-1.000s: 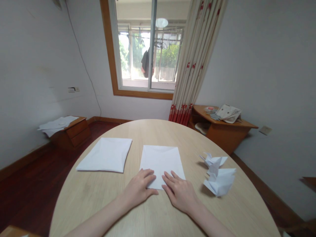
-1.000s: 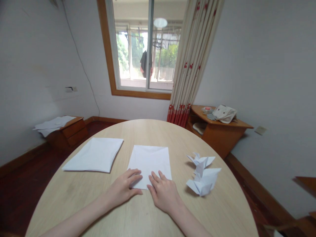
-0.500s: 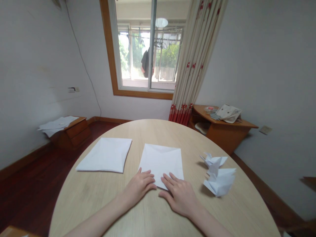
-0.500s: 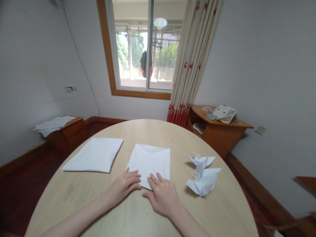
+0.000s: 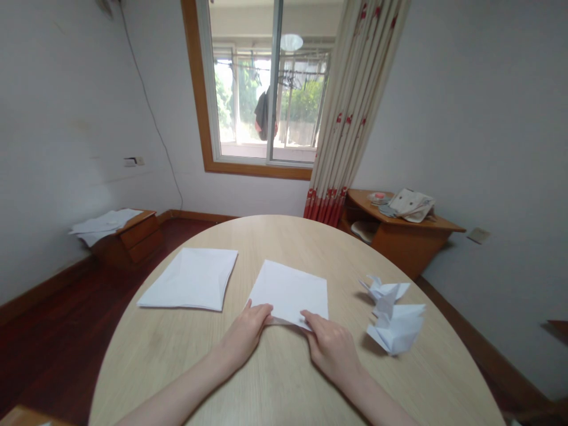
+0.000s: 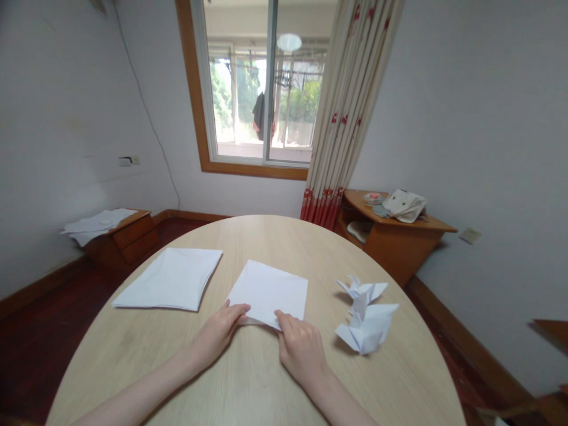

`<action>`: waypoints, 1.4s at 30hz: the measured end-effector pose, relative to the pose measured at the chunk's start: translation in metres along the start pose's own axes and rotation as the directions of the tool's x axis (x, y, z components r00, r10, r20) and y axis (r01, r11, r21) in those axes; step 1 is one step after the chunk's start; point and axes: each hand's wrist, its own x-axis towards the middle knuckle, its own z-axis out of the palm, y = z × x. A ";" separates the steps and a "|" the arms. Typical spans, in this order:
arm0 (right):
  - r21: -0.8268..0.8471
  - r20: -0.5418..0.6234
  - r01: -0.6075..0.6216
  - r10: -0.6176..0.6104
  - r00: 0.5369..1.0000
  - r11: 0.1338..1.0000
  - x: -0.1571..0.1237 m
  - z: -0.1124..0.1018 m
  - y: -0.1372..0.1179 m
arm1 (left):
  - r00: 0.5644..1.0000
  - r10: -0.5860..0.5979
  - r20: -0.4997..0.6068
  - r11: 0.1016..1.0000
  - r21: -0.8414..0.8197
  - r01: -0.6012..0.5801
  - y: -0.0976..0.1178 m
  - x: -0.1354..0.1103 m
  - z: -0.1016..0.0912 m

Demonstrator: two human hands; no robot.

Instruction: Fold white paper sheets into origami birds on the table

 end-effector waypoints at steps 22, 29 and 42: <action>0.435 -0.181 -0.330 0.441 0.879 0.838 0.012 0.007 0.006 | 0.996 -0.081 -0.035 0.991 0.108 0.084 -0.003 0.002 0.000; 0.100 -0.379 -0.130 0.158 0.912 0.986 0.012 0.010 0.004 | 0.997 -0.066 -0.038 0.985 0.159 0.072 -0.002 0.003 -0.002; -0.104 -0.201 0.247 -0.264 0.943 0.963 0.004 0.002 -0.017 | 0.998 0.039 -0.049 0.987 0.160 -0.030 0.003 0.003 0.002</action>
